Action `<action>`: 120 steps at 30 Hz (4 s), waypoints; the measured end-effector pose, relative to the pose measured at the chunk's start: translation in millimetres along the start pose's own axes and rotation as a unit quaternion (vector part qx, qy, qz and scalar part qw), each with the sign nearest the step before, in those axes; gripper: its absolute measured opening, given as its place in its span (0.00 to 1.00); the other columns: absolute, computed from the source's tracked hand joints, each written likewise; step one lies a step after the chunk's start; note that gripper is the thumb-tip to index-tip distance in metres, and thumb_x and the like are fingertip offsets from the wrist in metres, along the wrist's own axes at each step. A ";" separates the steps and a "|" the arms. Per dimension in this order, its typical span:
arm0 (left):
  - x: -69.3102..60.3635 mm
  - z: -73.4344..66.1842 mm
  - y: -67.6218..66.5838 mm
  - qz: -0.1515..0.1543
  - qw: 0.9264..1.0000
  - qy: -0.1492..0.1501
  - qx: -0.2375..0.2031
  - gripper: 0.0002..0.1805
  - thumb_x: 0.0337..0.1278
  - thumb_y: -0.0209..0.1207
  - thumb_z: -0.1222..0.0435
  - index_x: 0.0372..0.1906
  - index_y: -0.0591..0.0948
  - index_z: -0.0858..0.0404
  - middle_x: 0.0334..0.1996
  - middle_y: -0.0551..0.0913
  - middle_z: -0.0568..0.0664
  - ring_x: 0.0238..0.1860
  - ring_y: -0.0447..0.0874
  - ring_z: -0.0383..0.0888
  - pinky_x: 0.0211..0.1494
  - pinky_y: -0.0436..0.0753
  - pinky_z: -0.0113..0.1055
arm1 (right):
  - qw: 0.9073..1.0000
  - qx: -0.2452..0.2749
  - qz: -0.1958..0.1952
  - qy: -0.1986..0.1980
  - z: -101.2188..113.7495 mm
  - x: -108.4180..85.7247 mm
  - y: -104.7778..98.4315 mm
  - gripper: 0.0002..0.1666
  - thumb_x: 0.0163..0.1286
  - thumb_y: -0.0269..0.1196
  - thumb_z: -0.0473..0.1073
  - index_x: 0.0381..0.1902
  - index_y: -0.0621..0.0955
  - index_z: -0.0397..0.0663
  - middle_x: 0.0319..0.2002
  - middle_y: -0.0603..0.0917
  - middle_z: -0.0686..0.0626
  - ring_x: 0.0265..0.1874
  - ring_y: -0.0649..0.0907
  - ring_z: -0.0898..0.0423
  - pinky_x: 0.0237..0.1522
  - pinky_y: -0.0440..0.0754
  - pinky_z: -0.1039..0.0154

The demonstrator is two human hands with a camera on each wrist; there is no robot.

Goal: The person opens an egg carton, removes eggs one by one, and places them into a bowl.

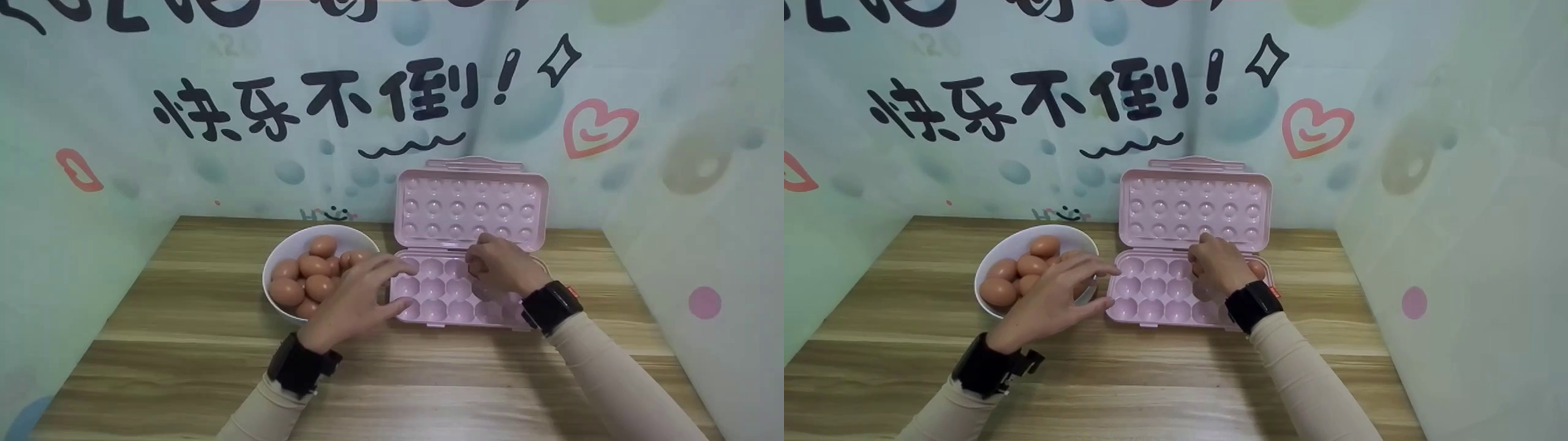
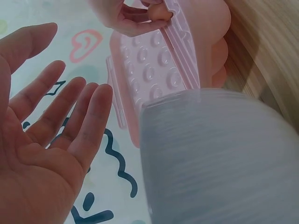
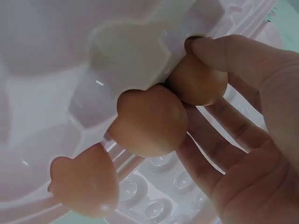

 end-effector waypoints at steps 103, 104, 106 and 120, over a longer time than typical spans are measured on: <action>15.4 22.1 -77.5 -0.050 0.997 -0.021 0.049 0.20 0.56 0.77 0.63 0.52 0.85 0.59 0.47 0.85 0.49 0.44 0.83 0.45 0.52 0.84 0.41 | 0.937 0.288 -0.179 0.079 55.2 -65.9 -72.1 0.22 0.67 0.74 0.32 0.57 0.82 0.38 0.53 0.86 0.45 0.50 0.89 0.43 0.50 0.88 0.66; 16.5 26.5 -80.4 -0.044 0.997 -0.032 0.050 0.20 0.55 0.78 0.63 0.52 0.85 0.59 0.47 0.85 0.49 0.45 0.83 0.46 0.53 0.83 0.42 | 0.938 0.286 -0.179 0.079 55.0 -66.2 -72.7 0.22 0.67 0.74 0.32 0.58 0.82 0.38 0.53 0.86 0.45 0.50 0.89 0.43 0.50 0.88 0.67; 18.8 35.7 -84.4 -0.026 0.997 -0.055 0.051 0.20 0.55 0.77 0.64 0.52 0.85 0.59 0.47 0.85 0.49 0.46 0.82 0.48 0.54 0.81 0.44 | 0.940 0.280 -0.179 0.079 54.6 -66.9 -73.6 0.22 0.67 0.74 0.32 0.58 0.82 0.38 0.54 0.86 0.45 0.49 0.89 0.44 0.50 0.87 0.67; 25.3 110.9 -81.6 0.088 0.979 -0.175 0.047 0.14 0.59 0.73 0.69 0.48 0.83 0.60 0.42 0.83 0.51 0.46 0.77 0.52 0.51 0.77 0.44 | 0.940 0.278 -0.180 0.077 53.6 -69.2 -75.5 0.21 0.68 0.75 0.35 0.57 0.83 0.41 0.53 0.86 0.45 0.49 0.89 0.43 0.49 0.88 0.67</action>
Point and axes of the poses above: each hand's wrist, its own x-axis towards the middle knuckle, its own y-axis out of the palm, z = x × y, the point moved 8 cm from there along x, towards the middle knuckle
